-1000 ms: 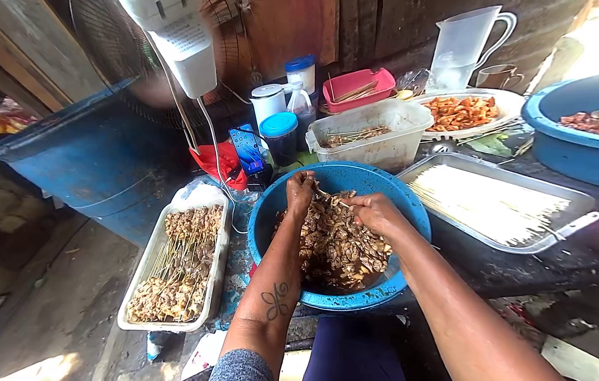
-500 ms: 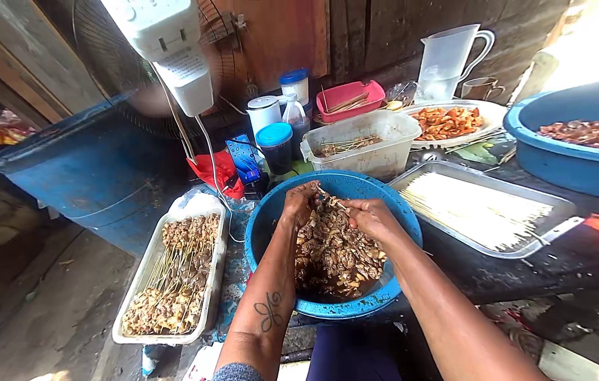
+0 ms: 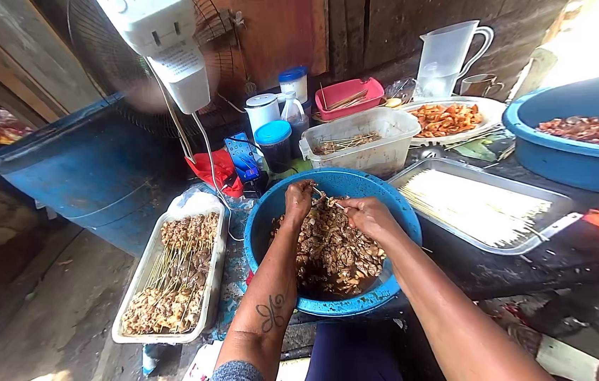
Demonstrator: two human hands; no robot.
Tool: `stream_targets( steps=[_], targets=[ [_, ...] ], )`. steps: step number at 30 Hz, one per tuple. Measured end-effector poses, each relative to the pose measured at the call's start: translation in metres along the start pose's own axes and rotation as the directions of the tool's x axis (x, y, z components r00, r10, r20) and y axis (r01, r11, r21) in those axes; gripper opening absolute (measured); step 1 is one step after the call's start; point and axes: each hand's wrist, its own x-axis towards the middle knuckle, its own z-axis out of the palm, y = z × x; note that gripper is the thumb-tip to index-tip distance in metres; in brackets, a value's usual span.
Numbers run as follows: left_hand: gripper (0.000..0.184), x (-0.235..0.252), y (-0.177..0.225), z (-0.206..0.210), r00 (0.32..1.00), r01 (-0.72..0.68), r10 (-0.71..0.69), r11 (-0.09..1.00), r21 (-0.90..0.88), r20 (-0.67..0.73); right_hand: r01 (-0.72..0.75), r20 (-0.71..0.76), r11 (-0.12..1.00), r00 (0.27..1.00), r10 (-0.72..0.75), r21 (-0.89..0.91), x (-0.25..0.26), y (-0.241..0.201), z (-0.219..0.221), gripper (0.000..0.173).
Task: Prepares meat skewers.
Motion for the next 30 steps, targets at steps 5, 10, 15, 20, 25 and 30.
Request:
stream_targets(
  steps=[5,10,15,20,25,30],
  targets=[
    [0.030,-0.002,0.003,0.004,0.996,-0.067,0.057,0.981,0.180,0.063,0.044,-0.024,0.997,0.999,-0.045,-0.058,-0.001,-0.001,0.001,0.032],
    [0.026,0.001,0.004,0.003,0.998,-0.022,0.032,0.988,0.154,-0.062,0.030,-0.032,0.999,0.999,-0.031,-0.024,0.000,-0.002,0.001,0.032],
    [0.024,0.000,0.001,0.000,0.997,-0.018,0.026,0.992,0.121,-0.066,0.035,-0.024,0.999,0.999,-0.036,-0.022,-0.001,-0.003,0.002,0.032],
    [0.027,-0.005,0.008,0.002,0.992,-0.105,0.117,0.965,0.239,-0.036,0.027,-0.013,0.999,1.000,-0.028,-0.039,-0.002,-0.004,0.001,0.033],
    [0.028,-0.009,0.020,0.005,0.994,-0.106,0.110,0.909,0.403,0.014,0.025,-0.041,0.998,0.999,-0.027,-0.064,-0.002,-0.010,0.005,0.034],
    [0.030,-0.013,0.027,0.017,0.989,-0.149,0.144,0.964,0.220,0.037,0.009,-0.124,1.000,0.992,-0.011,-0.018,0.004,-0.016,0.007,0.035]
  ],
)
